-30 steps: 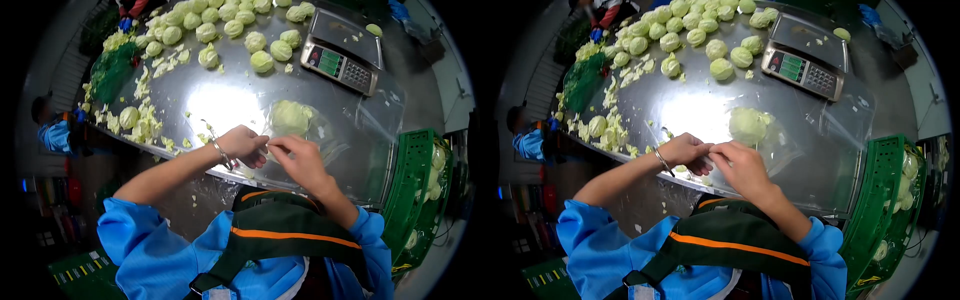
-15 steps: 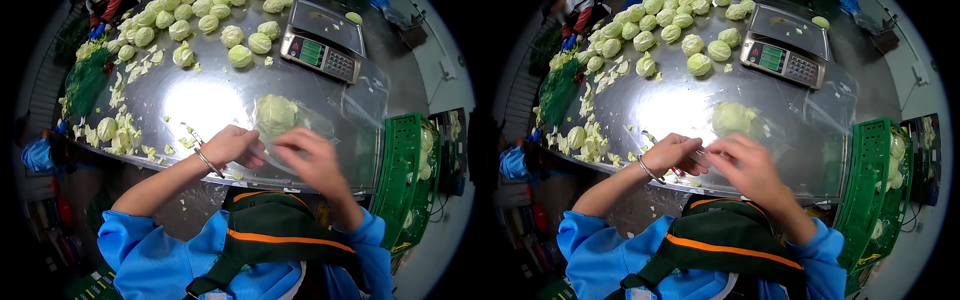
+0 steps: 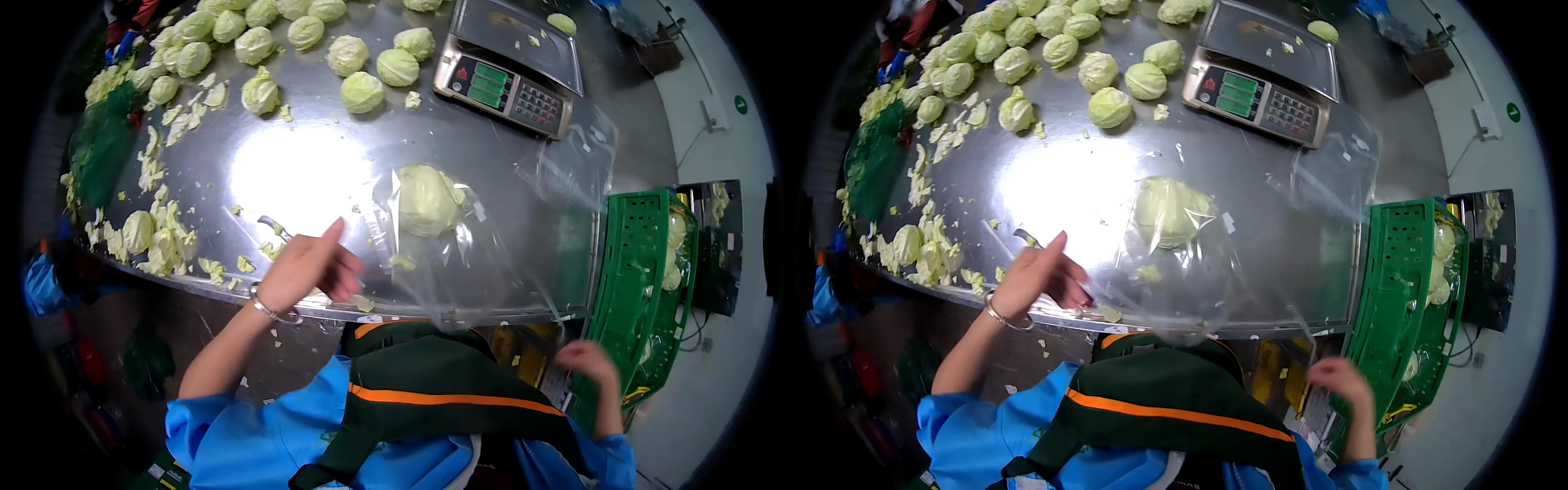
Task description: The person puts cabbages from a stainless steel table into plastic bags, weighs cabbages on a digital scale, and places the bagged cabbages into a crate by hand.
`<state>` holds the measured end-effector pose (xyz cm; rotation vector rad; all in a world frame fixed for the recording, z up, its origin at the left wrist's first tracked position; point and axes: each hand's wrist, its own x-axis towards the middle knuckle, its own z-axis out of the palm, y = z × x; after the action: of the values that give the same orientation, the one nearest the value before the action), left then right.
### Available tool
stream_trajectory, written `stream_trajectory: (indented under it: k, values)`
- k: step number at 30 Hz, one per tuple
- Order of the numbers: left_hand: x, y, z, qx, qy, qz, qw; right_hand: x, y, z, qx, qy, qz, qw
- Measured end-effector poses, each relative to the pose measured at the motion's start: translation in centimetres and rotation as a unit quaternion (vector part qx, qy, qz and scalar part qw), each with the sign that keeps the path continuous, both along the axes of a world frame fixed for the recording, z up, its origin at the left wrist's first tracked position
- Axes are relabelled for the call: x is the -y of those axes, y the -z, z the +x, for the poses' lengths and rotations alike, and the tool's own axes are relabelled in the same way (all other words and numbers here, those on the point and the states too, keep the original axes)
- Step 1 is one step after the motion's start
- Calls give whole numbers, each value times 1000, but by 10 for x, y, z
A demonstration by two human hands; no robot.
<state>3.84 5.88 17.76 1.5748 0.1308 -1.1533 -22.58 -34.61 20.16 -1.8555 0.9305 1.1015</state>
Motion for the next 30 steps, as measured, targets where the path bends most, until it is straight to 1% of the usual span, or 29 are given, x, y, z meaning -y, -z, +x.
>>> stream_trajectory:
  k: [1, 2, 3, 4, 5, 6, 7, 8, 9, 10, 11, 12, 13, 14, 16, 17, 19, 20, 22, 23, 24, 25, 26, 27, 28, 29, 30]
  values:
    - [-6, 18, -2, 153, -15, 67, 986, 2, 13, -26, 37, -271, -113, 955]
    - [-8, 34, -5, 305, -29, 134, 942, 8, 46, -33, 88, -181, -115, 973]
    - [-3, 48, -6, 477, 12, 161, 864, 14, 79, -40, 147, -89, -109, 979]
    - [-1, 59, -9, 629, 63, 185, 752, 19, 111, -47, 209, -6, -98, 973]
    - [11, 65, -10, 637, 95, 167, 747, -13, 102, 13, 412, -103, -223, 878]
    - [26, 67, -13, 610, 121, 123, 773, -35, 100, 62, 515, -142, -241, 810]
    - [41, 70, -12, 620, 150, 61, 768, -63, 104, 99, 604, -42, -140, 783]
    - [54, 79, -10, 658, 134, -13, 741, -82, 107, 124, 648, -100, -104, 748]
    - [58, 95, -9, 645, 92, -39, 758, -93, 108, 141, 691, -153, -74, 702]
    - [66, 95, -4, 634, 48, -70, 768, -94, 107, 146, 681, -5, -52, 731]
    - [75, 93, -7, 525, -108, -108, 837, -92, 107, 148, 656, 138, -24, 742]
    - [83, 83, -11, 385, -257, -142, 875, -91, 108, 150, 611, 280, 10, 740]
    - [82, 74, -9, 412, -257, -170, 857, -91, 97, 159, 658, 307, -13, 688]
    - [88, 63, -12, 426, -266, -170, 848, -91, 93, 161, 636, 352, 20, 687]
    - [93, 56, -14, 337, -269, -171, 886, -90, 91, 168, 593, 433, 84, 673]
    - [96, 55, -9, 276, -268, -137, 913, -95, 97, 172, 584, 454, 84, 668]
    - [93, 56, -3, 148, -260, -60, 952, -86, 119, 164, 522, 447, 77, 722]
    - [87, 66, -4, 104, -234, -18, 967, -81, 130, 157, 486, 445, 74, 749]
    - [71, 110, -6, 16, -174, 67, 982, -76, 141, 140, 336, 400, 68, 850]
    - [60, 136, -8, 5, -89, 114, 990, -72, 147, 131, 257, 374, 64, 889]
    - [50, 162, -10, -4, -3, 157, 988, -62, 171, 123, 199, 54, 61, 976]
    - [41, 182, -17, -17, 98, 148, 984, -55, 192, 116, 120, -270, 54, 954]
    - [35, 193, -23, -29, 198, 137, 970, -61, 193, 112, 127, -248, 35, 960]
    - [47, 179, -27, 37, 271, 191, 943, -74, 193, 109, 134, -226, 15, 965]
    - [57, 163, -32, 103, 341, 242, 903, -90, 186, 111, 141, -203, -4, 969]
    - [54, 161, -40, 280, 316, 199, 884, -101, 173, 109, 256, -197, -51, 945]
    - [55, 161, -51, 449, 282, 137, 836, -111, 151, 112, 365, -186, -109, 906]
